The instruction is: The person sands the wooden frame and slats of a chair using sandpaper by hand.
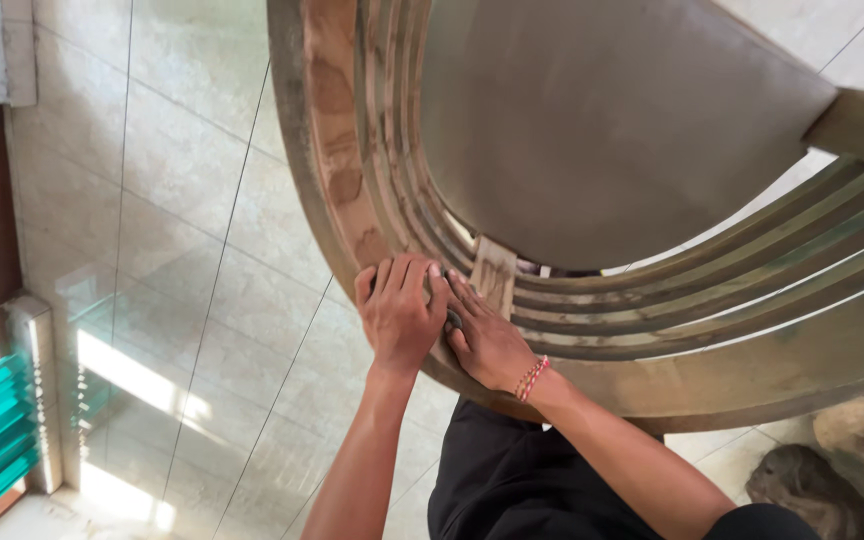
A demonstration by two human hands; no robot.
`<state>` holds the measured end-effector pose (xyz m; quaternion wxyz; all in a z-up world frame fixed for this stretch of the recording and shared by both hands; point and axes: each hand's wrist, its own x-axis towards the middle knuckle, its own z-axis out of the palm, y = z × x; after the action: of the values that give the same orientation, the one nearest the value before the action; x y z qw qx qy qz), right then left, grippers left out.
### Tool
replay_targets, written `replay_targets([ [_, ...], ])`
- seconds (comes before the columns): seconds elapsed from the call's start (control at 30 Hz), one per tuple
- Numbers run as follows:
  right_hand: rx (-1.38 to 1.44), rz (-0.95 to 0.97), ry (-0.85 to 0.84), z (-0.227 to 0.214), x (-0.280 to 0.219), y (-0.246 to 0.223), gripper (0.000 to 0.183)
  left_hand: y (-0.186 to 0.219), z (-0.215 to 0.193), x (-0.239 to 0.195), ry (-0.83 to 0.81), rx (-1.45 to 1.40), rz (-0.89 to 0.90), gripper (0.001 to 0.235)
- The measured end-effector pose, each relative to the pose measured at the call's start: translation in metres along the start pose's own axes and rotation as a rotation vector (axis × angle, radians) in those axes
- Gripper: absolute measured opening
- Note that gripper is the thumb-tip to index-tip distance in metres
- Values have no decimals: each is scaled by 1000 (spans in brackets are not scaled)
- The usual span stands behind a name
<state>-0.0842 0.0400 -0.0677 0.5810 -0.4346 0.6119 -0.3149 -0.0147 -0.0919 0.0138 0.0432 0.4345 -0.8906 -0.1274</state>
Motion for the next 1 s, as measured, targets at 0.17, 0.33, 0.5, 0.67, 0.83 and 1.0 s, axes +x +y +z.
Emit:
replay_targets([
  [0.17,-203,109,9,-1,20,23,69,0,4,-1,4,46,-16,8],
  [0.33,-283,-19,170,-16,15,13,66,1,4,0,36,23,-7,8],
  [0.5,48,-134,-38,6,10,6,73,1,3,2,21,-14,-36,7],
  [0.67,18,18,-40,7,37,36,70,0,4,5,16,3,-50,7],
  [0.83,58,-13,102,5,55,41,64,-2,4,4,33,2,-60,5],
  [1.0,336,-211,51,-12,46,24,72,-3,3,9,39,-27,-49,5],
])
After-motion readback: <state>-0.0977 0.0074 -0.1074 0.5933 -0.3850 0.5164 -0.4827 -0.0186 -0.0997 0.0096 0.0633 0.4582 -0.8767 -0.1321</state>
